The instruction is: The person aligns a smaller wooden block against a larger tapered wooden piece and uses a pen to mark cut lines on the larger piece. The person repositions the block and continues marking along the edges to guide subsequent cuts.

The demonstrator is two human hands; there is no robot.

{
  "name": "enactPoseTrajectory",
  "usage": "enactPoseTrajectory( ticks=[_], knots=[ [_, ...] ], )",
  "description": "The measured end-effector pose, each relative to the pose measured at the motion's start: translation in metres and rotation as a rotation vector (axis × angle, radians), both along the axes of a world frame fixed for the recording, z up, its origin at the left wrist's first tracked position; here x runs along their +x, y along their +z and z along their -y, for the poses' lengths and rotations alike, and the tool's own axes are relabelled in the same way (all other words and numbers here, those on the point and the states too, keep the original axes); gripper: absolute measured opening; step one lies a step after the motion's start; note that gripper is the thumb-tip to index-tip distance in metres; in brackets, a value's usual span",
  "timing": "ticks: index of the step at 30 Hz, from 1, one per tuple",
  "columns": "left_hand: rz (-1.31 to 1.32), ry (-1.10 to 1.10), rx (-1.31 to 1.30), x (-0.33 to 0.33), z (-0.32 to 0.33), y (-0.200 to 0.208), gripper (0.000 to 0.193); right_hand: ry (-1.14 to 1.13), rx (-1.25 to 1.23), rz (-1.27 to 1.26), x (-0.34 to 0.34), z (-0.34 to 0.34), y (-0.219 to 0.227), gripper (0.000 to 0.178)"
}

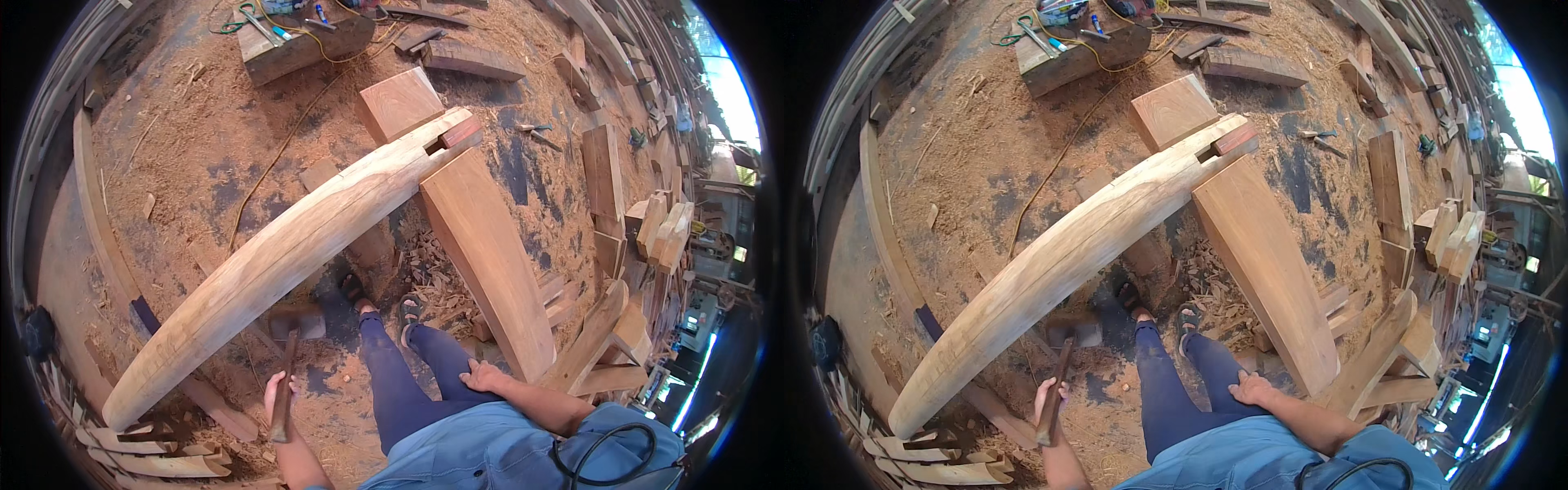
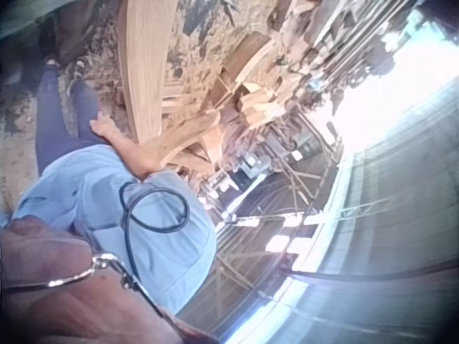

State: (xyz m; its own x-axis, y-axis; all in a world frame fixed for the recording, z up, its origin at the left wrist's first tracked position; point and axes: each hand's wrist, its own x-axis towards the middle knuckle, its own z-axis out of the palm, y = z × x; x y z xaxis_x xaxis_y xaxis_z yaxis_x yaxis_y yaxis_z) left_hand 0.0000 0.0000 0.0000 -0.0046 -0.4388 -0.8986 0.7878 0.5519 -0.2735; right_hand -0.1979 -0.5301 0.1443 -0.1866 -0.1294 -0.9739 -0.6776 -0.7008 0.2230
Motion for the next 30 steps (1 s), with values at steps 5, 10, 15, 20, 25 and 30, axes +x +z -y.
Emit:
enactPoseTrajectory(
  ticks=[5, 10, 15, 20, 25, 30],
  knots=[
    [-0.223, 0.079, 0.124, 0.011, 0.002, -0.003, 0.023, 0.063, -0.087, 0.073, 0.025, -0.015, -0.004, 0.087],
    [-0.048, 0.348, 0.123, -0.042, 0.018, -0.001, 0.046, 0.036, -0.131, 0.139, 0.047, -0.004, -0.006, 0.093],
    [0.14, 0.403, 0.153, -0.083, -0.001, 0.006, 0.07, 0.051, -0.136, 0.136, 0.053, 0.007, -0.029, 0.096],
    [0.246, 0.449, 0.521, -0.115, -0.004, 0.039, 0.06, 0.07, -0.09, 0.152, 0.054, 0.035, -0.061, 0.103],
    [0.075, 0.258, 0.81, -0.128, 0.022, 0.051, 0.04, 0.003, -0.037, 0.17, 0.046, 0.075, -0.067, 0.106],
    [-0.198, -0.532, 0.749, -0.124, 0.099, 0.041, 0.045, -0.157, 0.013, 0.15, 0.039, 0.1, -0.074, 0.104]
  ],
)
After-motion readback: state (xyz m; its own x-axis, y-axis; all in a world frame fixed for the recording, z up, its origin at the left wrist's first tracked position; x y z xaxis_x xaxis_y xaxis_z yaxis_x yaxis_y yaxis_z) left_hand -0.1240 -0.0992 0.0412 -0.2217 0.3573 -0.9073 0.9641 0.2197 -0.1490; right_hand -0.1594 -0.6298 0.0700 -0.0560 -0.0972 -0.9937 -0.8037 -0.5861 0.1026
